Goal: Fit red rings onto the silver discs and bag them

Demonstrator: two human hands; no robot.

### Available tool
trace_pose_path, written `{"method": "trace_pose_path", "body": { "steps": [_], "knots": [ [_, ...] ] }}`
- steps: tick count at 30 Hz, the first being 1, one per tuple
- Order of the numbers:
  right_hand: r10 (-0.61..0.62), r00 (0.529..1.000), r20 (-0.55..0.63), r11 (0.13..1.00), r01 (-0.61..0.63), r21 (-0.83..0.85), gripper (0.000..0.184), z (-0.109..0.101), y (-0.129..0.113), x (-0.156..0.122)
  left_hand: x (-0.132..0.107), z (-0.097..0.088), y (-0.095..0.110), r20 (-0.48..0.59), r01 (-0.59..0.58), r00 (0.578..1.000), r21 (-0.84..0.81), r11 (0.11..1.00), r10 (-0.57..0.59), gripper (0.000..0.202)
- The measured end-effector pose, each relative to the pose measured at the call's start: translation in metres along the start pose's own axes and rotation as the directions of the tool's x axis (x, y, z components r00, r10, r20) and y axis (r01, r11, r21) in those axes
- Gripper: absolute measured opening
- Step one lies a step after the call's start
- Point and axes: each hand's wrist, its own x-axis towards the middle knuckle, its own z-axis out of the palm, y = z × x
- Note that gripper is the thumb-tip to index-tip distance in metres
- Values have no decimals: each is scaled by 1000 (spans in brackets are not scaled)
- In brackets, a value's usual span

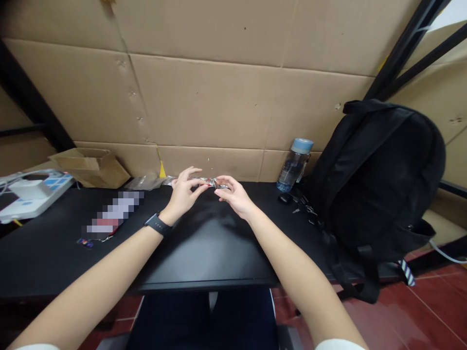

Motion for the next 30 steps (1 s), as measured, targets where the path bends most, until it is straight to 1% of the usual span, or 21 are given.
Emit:
{"method": "trace_pose_path", "body": {
  "steps": [2, 4, 7, 11, 16, 19, 24, 30],
  "knots": [
    [-3, 1000, 14, 1000, 3, 24, 52, 2, 0, -1, -1, -3, 6, -42, -28, 999, 71, 997, 31, 15],
    [-9, 1000, 26, 999, 8, 33, 52, 3, 1, -1, -2, -4, 11, -61, -76, 995, 111, 991, 83, 17],
    [-16, 999, 37, 1000, 15, 19, 53, 5, 3, -2, -5, -3, 16, -59, -126, 989, 154, 980, 136, 18],
    [-29, 999, 46, 1000, 28, 11, 53, 7, 5, -2, -7, -1, 20, -64, -141, 986, 194, 971, 156, 20],
    [-107, 994, 16, 992, 108, -71, 48, 8, 6, -2, -9, 0, 20, -60, -127, 988, 195, 973, 141, 17],
    [-143, 990, 6, 982, 142, -121, 48, 10, 4, -2, -9, 2, 19, -65, -114, 990, 181, 977, 128, 17],
    [-168, 986, 2, 974, 166, -151, 47, 13, 2, -3, -10, 5, 18, -106, -67, 991, 150, 986, 84, 17],
    [-159, 987, -24, 972, 152, -179, 47, 12, 6, -3, -11, 9, 18, -105, -43, 993, 115, 992, 56, 16]
  ]
}}
